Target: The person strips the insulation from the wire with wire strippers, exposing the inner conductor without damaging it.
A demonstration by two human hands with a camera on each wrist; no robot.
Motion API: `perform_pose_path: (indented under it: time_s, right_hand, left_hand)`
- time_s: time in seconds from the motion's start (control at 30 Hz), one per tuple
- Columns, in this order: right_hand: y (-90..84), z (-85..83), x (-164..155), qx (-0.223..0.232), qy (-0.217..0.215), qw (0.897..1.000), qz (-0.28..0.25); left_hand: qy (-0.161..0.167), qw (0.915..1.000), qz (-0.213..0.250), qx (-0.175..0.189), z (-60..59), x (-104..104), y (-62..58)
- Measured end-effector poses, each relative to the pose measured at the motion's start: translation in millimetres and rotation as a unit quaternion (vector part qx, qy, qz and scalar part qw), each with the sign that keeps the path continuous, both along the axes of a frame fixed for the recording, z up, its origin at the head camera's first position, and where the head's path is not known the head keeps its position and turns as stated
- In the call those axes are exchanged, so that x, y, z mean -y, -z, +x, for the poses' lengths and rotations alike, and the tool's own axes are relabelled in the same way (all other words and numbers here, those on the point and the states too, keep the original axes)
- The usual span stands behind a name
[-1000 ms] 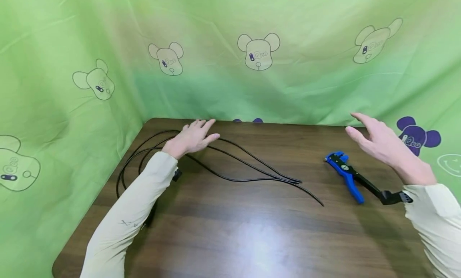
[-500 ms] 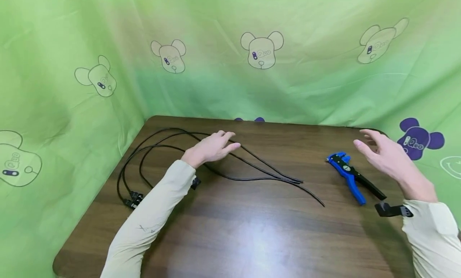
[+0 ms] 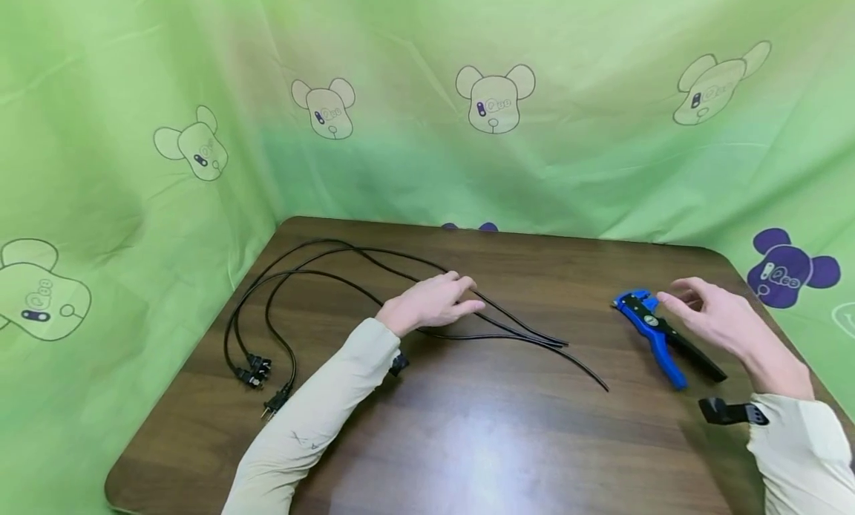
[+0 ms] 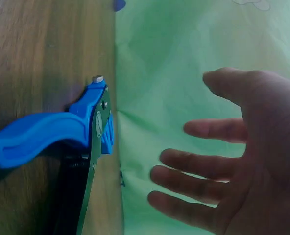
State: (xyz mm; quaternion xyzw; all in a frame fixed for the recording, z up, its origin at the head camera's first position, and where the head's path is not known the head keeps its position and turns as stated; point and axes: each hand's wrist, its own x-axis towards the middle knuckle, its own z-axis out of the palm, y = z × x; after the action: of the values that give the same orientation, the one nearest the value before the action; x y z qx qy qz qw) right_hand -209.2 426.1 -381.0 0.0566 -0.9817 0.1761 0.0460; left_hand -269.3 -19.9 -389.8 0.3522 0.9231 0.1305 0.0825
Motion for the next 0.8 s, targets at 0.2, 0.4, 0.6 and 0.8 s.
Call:
perform_pose_path:
  time_s: [0.2,0.4,0.6,0.8]
  right_hand:
    - [1.9,-2.7,-2.7,0.051,-0.019,0.998,0.019]
    - [4.6,-3.9,-1.9,0.108,-0.022,0.993,0.042]
    - [10.8,-4.8,2.2,0.149,-0.031,0.986,0.065]
    - [15.1,-2.6,7.9,0.198,-0.023,0.976,0.085]
  left_hand:
    - [-0.014,0.9998,-0.010,0.015,3.4,-8.2,3.6]
    - [-0.001,0.9998,-0.021,0.006,9.6,-15.4,10.6]
    - [0.009,0.9993,-0.036,-0.007,17.6,-30.1,17.6]
    - [0.024,0.9980,-0.058,0.000,24.9,-46.2,19.6]
